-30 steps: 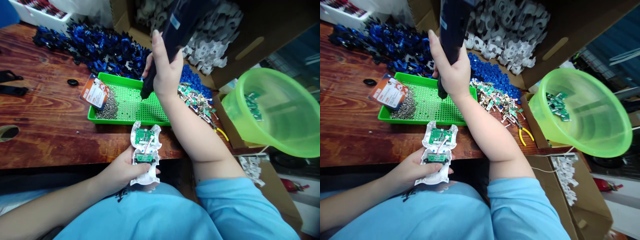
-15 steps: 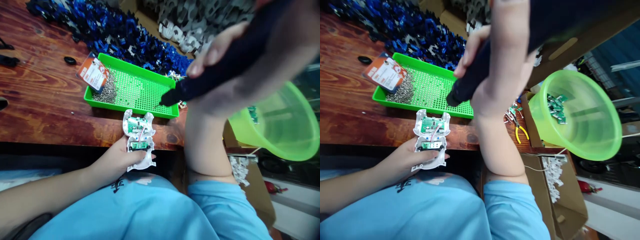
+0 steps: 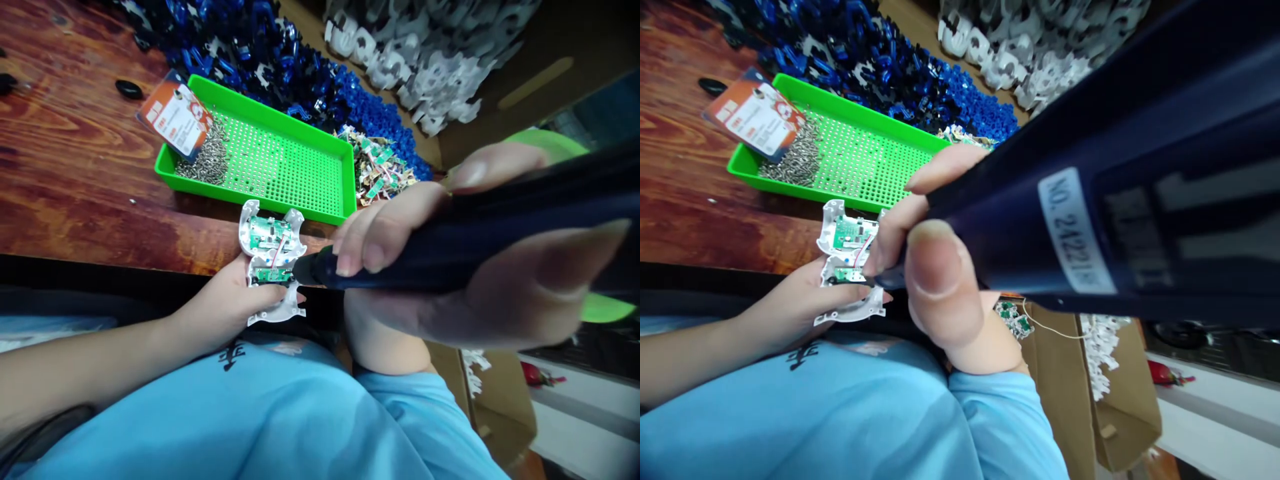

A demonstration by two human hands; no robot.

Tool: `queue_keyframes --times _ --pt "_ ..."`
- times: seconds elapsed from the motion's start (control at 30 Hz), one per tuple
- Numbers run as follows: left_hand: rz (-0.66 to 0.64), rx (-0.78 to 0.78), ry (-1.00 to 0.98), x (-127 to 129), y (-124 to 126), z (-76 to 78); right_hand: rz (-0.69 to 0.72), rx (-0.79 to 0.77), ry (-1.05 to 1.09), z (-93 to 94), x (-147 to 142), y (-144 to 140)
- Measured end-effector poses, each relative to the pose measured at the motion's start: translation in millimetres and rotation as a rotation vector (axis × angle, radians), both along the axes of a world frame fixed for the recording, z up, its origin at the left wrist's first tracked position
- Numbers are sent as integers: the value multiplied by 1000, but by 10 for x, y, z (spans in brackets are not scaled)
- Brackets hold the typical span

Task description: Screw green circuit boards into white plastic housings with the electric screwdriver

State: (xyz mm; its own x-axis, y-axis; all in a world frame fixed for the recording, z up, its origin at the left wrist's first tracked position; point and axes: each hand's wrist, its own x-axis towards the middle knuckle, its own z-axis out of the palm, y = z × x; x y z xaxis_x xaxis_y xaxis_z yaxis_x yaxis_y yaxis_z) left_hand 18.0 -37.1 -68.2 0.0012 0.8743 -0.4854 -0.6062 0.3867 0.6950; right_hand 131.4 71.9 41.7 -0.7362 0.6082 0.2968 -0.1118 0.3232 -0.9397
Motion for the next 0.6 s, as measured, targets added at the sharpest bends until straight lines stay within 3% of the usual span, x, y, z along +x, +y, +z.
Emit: queue_keyframes --times 0.37,0.6 --pt "15 43 -17 10 3 3 -12 -138 230 -229 -1 -89" --pt "24 59 -38 -3 -1 -34 -20 -123 285 -353 20 -82"
